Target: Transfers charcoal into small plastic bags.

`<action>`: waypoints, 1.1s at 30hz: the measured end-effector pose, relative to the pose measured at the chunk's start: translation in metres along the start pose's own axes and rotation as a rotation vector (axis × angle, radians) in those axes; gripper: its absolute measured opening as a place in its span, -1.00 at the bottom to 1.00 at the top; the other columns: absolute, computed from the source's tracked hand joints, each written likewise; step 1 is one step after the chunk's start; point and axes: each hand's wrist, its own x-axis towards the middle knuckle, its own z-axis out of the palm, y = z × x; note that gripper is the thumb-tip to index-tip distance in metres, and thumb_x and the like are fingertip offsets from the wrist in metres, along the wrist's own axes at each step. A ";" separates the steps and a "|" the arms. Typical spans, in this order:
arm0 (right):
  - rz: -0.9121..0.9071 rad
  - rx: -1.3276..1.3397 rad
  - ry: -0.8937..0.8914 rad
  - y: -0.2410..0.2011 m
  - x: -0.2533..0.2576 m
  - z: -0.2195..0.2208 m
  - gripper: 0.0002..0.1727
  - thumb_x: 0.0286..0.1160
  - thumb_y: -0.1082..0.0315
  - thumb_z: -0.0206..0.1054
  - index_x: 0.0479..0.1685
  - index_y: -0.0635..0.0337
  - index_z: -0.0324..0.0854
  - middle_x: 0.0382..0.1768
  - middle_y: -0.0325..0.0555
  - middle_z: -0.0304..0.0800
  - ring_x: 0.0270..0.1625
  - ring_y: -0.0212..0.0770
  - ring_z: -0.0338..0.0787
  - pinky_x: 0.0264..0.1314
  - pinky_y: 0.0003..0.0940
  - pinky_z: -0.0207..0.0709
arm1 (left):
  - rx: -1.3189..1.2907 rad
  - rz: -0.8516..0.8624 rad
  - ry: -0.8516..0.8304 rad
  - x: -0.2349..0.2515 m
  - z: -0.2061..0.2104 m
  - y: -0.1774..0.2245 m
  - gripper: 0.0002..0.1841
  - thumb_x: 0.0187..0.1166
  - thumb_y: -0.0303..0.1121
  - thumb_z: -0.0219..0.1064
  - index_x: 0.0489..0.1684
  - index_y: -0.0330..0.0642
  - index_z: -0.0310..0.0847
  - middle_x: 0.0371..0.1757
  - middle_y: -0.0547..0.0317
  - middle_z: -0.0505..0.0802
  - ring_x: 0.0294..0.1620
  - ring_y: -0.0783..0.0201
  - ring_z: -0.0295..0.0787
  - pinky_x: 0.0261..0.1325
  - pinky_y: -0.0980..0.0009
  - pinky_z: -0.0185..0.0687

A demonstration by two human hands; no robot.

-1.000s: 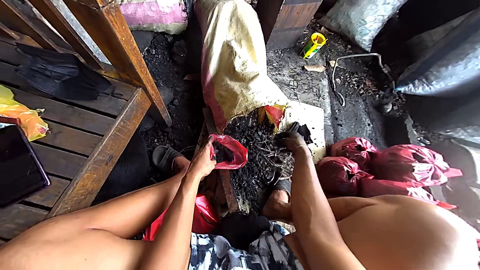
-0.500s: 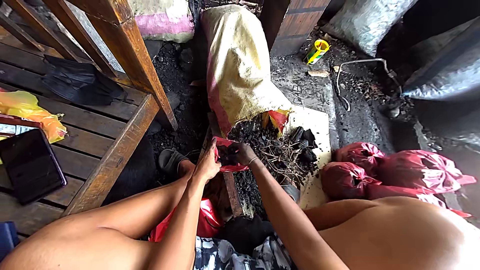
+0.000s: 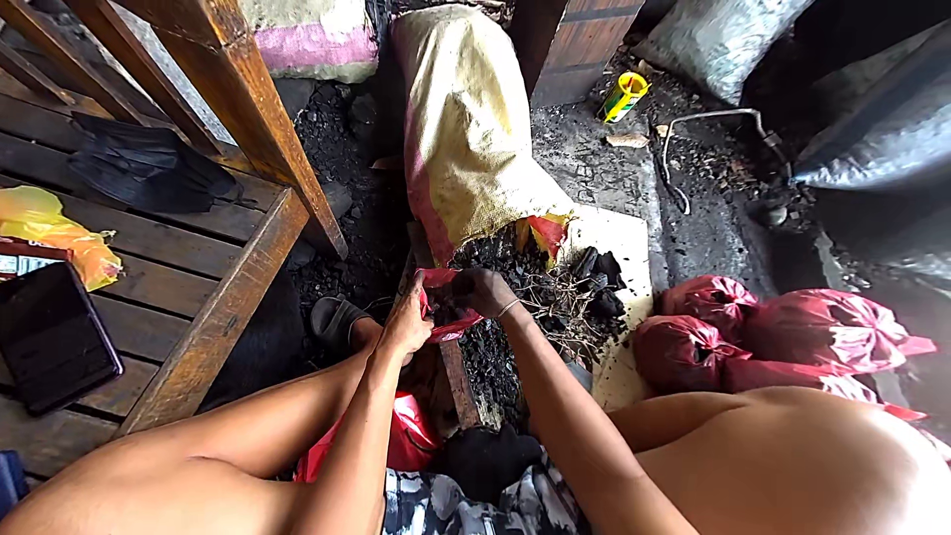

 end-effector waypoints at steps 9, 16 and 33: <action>-0.028 -0.020 -0.014 -0.019 -0.013 -0.017 -0.63 0.26 0.20 0.70 0.04 0.08 0.84 -0.09 -0.01 0.92 0.02 -0.02 0.87 0.23 0.17 0.67 | 0.019 -0.001 -0.002 -0.001 0.001 -0.003 0.10 0.38 -0.48 0.50 0.95 -0.12 -0.28 0.77 -0.21 0.39 0.75 -0.10 0.34 0.78 -0.03 0.21; -0.144 -0.029 0.051 -0.026 -0.025 -0.020 -0.46 0.36 -0.01 0.65 0.22 0.15 0.81 -0.20 -0.02 0.88 -0.13 -0.07 0.83 0.12 0.07 0.69 | 0.004 0.010 0.013 -0.002 0.004 -0.005 0.07 0.40 -0.47 0.51 0.94 -0.14 -0.22 0.75 -0.23 0.40 0.75 -0.11 0.34 0.77 -0.05 0.22; 0.771 0.191 -0.066 0.147 -0.050 -0.008 -0.56 0.69 0.09 0.27 0.20 0.33 0.69 0.05 0.12 0.80 0.00 -0.04 0.77 0.14 0.02 0.63 | -0.021 -0.055 0.074 0.002 0.011 -0.015 0.12 0.31 -0.58 0.50 0.96 0.00 -0.20 0.75 -0.17 0.42 0.68 -0.17 0.43 0.64 -0.20 0.37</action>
